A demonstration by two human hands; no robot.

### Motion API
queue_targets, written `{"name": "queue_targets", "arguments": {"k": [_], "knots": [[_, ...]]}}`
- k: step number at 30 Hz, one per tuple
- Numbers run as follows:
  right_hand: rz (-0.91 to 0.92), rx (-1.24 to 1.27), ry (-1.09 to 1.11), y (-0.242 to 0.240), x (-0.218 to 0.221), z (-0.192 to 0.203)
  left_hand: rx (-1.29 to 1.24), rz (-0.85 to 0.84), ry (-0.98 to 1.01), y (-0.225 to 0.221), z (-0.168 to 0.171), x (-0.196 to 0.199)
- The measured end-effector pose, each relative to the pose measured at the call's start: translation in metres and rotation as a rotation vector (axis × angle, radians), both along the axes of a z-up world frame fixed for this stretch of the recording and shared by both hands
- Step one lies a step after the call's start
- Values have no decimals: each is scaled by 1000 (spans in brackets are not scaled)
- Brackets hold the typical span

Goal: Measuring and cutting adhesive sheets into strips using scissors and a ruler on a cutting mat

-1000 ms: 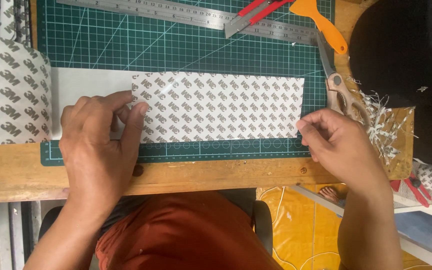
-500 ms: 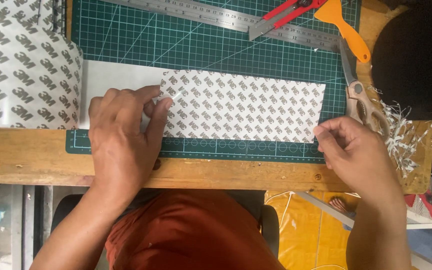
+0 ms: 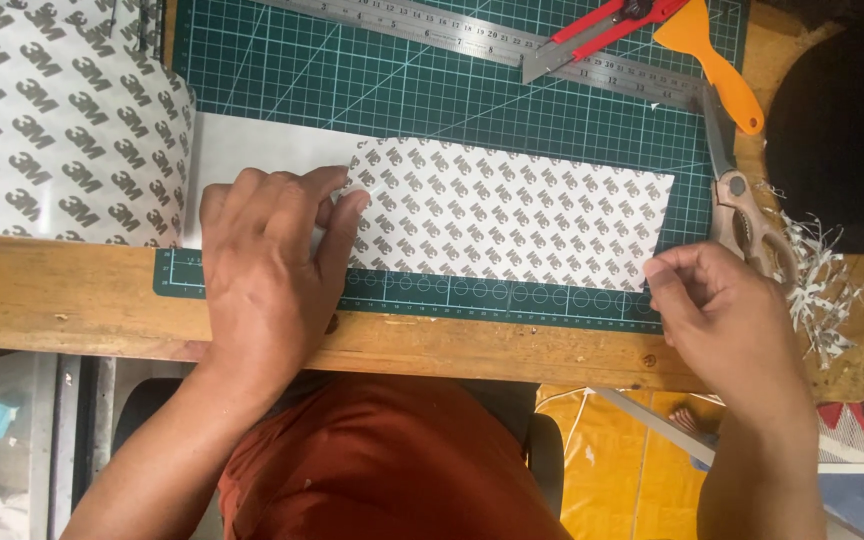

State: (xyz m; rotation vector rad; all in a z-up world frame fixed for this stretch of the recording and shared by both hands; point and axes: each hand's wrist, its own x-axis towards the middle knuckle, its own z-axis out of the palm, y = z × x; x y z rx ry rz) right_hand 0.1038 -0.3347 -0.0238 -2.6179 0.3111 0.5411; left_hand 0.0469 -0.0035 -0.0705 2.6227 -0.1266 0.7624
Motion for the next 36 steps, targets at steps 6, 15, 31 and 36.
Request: {"name": "queue_targets", "arguments": {"k": [6, 15, 31, 36], "knots": [[48, -13, -81, -6, -3, -9, 40, 10, -4, 0, 1, 1], [70, -93, -123, -3, -5, -10, 81, 10, -42, 0, 0, 2], [112, -75, -171, -8, -8, -16, 95, 12, -23, 0, 1, 2], [101, -84, -148, -7, -8, -15, 116, 19, -38, 0, 0, 2]]}}
